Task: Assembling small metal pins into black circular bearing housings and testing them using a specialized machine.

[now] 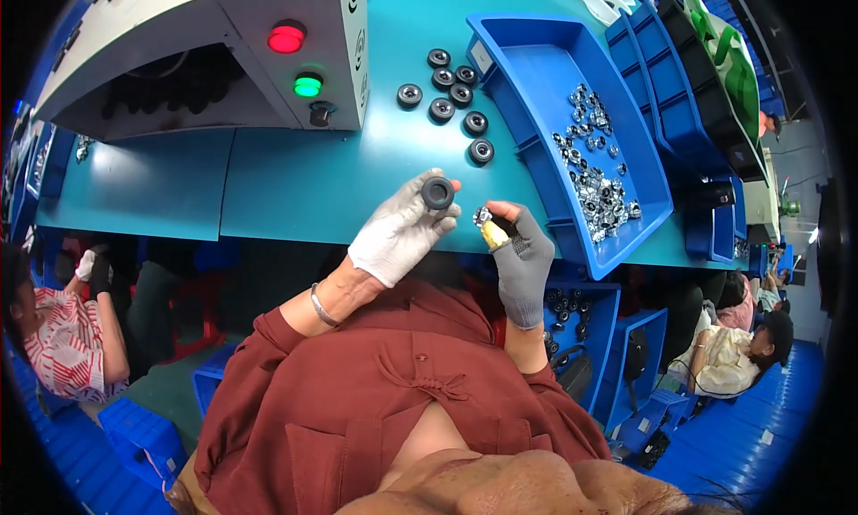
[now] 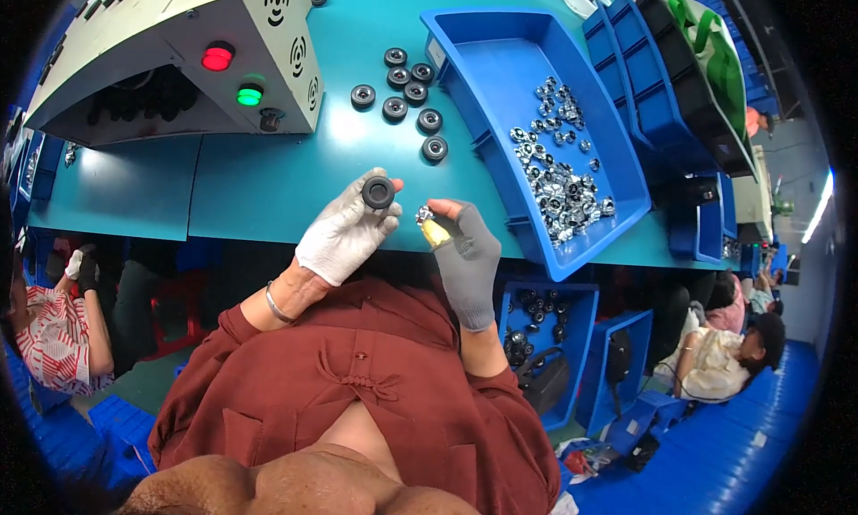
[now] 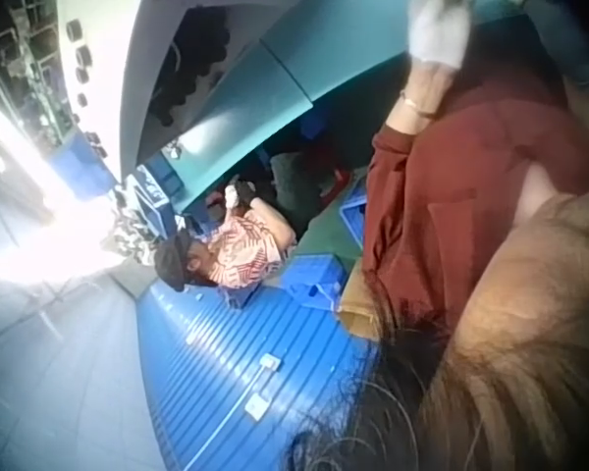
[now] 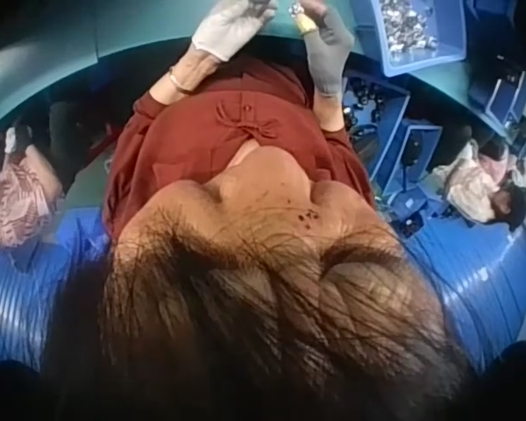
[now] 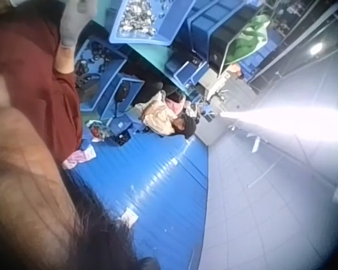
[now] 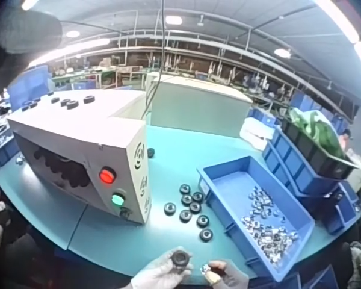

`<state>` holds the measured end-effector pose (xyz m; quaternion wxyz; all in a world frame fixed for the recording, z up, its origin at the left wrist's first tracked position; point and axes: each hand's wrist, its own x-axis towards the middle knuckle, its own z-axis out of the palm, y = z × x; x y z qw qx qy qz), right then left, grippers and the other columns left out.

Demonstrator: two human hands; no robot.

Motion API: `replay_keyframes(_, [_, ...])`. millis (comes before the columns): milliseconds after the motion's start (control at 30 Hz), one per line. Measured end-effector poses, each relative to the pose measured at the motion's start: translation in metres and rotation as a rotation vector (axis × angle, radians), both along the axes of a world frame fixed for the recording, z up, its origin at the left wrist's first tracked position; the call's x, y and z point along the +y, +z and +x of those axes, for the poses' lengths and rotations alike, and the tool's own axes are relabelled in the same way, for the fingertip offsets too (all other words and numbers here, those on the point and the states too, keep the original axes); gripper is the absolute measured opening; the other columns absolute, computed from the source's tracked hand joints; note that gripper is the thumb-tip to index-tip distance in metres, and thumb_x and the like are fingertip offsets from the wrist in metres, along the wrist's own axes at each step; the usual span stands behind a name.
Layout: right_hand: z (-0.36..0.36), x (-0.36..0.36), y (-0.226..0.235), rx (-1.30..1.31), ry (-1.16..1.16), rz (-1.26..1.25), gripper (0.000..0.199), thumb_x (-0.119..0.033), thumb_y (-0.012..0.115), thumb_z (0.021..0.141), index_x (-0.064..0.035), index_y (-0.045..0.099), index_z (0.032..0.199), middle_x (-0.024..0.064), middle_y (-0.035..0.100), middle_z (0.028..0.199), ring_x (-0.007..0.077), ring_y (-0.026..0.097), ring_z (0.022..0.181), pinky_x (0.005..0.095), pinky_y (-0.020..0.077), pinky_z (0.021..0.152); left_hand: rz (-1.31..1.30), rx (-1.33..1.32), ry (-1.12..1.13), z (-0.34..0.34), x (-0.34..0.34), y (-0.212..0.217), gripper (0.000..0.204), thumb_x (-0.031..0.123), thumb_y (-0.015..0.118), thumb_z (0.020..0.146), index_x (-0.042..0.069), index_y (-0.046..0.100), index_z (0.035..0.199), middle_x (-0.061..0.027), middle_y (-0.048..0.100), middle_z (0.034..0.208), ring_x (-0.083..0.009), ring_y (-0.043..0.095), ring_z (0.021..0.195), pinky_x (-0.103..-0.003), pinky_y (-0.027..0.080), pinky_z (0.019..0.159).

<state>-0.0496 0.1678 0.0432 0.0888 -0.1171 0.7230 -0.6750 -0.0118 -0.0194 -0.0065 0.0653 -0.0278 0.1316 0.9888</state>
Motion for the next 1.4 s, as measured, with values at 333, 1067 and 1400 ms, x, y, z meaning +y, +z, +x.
replay_keyframes(333, [0.000,-0.002,-0.002,0.012,-0.003,0.032,0.030,0.010,0.058,0.088,0.0047,0.065,0.117,0.0062,0.066,0.111,0.0119,0.064,0.102,0.0246,0.0504,0.090,0.066,0.001,-0.012,0.002,0.000,-0.006,0.057,0.018,0.067,0.097,0.003,0.041,0.145,-0.0177,0.051,0.139,-0.0273,0.060,0.113,-0.036,0.054,0.098])
replay_keyframes(1067, [0.003,-0.004,-0.005,-0.016,0.003,0.039,0.030,0.010,0.058,0.088,0.0045,0.066,0.116,0.0056,0.066,0.110,0.0108,0.064,0.100,0.0237,0.0494,0.089,-0.815,-0.086,0.371,0.010,0.011,0.012,0.075,-0.003,0.073,0.086,-0.007,0.034,0.149,-0.0170,0.057,0.125,-0.0207,0.063,0.105,-0.030,0.054,0.091])
replay_keyframes(1400, [0.003,-0.011,-0.005,-0.085,0.030,0.014,0.030,0.009,0.059,0.089,0.0044,0.066,0.117,0.0057,0.067,0.110,0.0107,0.063,0.100,0.0238,0.0488,0.090,-1.304,0.032,0.562,0.013,0.012,0.002,0.082,0.001,0.088,0.069,-0.005,0.048,0.141,-0.0137,0.065,0.109,-0.0162,0.067,0.087,-0.027,0.057,0.075])
